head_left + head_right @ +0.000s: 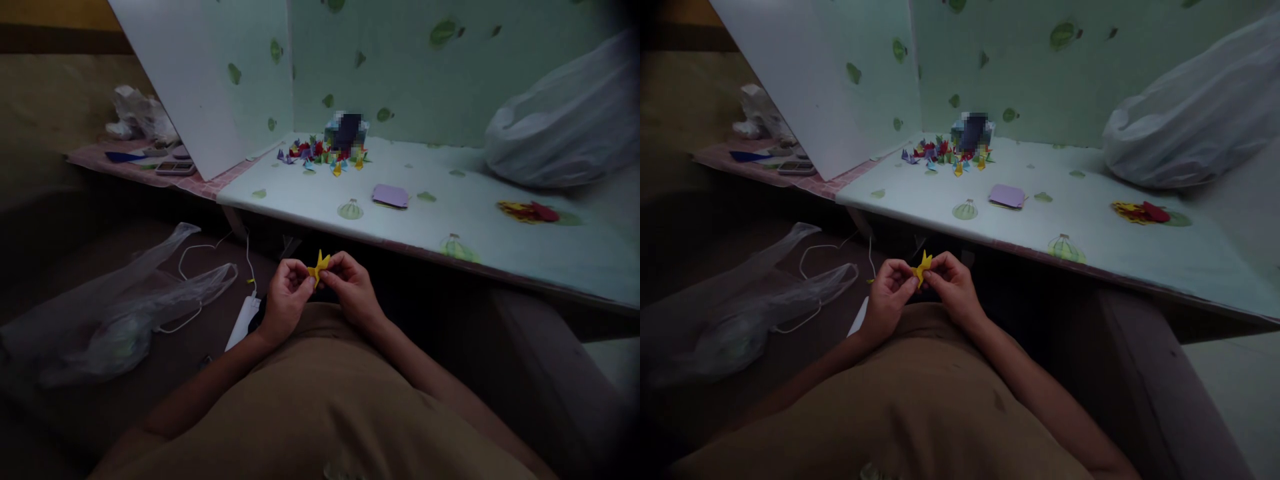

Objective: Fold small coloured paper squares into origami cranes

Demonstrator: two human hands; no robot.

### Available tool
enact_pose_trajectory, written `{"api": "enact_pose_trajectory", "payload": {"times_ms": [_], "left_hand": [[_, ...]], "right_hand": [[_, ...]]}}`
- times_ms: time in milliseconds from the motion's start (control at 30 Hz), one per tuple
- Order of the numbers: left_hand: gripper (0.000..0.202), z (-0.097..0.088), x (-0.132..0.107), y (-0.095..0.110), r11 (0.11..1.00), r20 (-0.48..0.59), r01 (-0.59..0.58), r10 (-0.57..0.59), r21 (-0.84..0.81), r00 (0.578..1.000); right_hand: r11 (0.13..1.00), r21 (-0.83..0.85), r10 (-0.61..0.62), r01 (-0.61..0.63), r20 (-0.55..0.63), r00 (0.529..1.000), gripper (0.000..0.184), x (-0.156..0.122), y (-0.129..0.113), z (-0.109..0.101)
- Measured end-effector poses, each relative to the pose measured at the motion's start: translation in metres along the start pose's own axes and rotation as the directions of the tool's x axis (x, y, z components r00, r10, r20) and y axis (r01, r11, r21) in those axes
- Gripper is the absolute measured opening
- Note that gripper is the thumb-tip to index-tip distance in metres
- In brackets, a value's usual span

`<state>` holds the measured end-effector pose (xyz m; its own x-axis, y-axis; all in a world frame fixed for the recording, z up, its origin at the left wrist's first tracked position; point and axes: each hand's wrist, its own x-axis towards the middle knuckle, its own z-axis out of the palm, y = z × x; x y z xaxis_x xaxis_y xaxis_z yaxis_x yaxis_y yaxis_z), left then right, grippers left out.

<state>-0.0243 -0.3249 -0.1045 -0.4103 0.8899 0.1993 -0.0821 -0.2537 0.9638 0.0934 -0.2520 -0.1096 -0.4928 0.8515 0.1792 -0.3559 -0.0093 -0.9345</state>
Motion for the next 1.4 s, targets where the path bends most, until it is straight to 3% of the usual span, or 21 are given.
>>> {"api": "enact_pose_trajectory", "payload": {"times_ms": [167,333,567,967,1267,1400], "left_hand": [[0.011,-0.0017,-0.0004,-0.0009,0.994,-0.014,-0.053,0.054,0.094,0.998],[0.013,-0.0028,-0.0019,-0.001,0.997,0.015,-0.015,0.014,0.08,1.0],[0.018,-0.0014,-0.0007,-0.0046,0.995,0.004,-0.006,0.006,0.099,1.0],[0.012,-0.0005,-0.0015,-0.002,0.982,-0.047,-0.05,0.06,0.185,0.997],[0.017,0.0002,-0.0005,-0.005,0.997,0.006,0.032,-0.032,0.072,0.999],[0.018,-0.0005,0.0014,-0.0038,0.998,0.024,0.013,-0.014,0.063,1.0]], "right_hand": [[1.0,0.008,-0.012,0.012,0.012,1.0,0.03,-0.001,-0.0047,0.0027],[0.999,0.05,-0.02,0.02,-0.003,1.0,0.029,-0.001,-0.0037,0.0032],[0.999,-0.017,-0.034,0.033,-0.081,0.996,0.03,-0.0006,0.0,0.0026],[0.998,-0.034,-0.044,0.043,-0.012,0.999,0.028,-0.0008,-0.0036,0.004],[0.997,-0.063,-0.047,0.046,-0.027,0.998,0.026,-0.0007,-0.0044,0.0022],[0.995,-0.073,-0.064,0.064,0.0,0.998,0.026,0.0001,-0.0056,0.0017]]}}
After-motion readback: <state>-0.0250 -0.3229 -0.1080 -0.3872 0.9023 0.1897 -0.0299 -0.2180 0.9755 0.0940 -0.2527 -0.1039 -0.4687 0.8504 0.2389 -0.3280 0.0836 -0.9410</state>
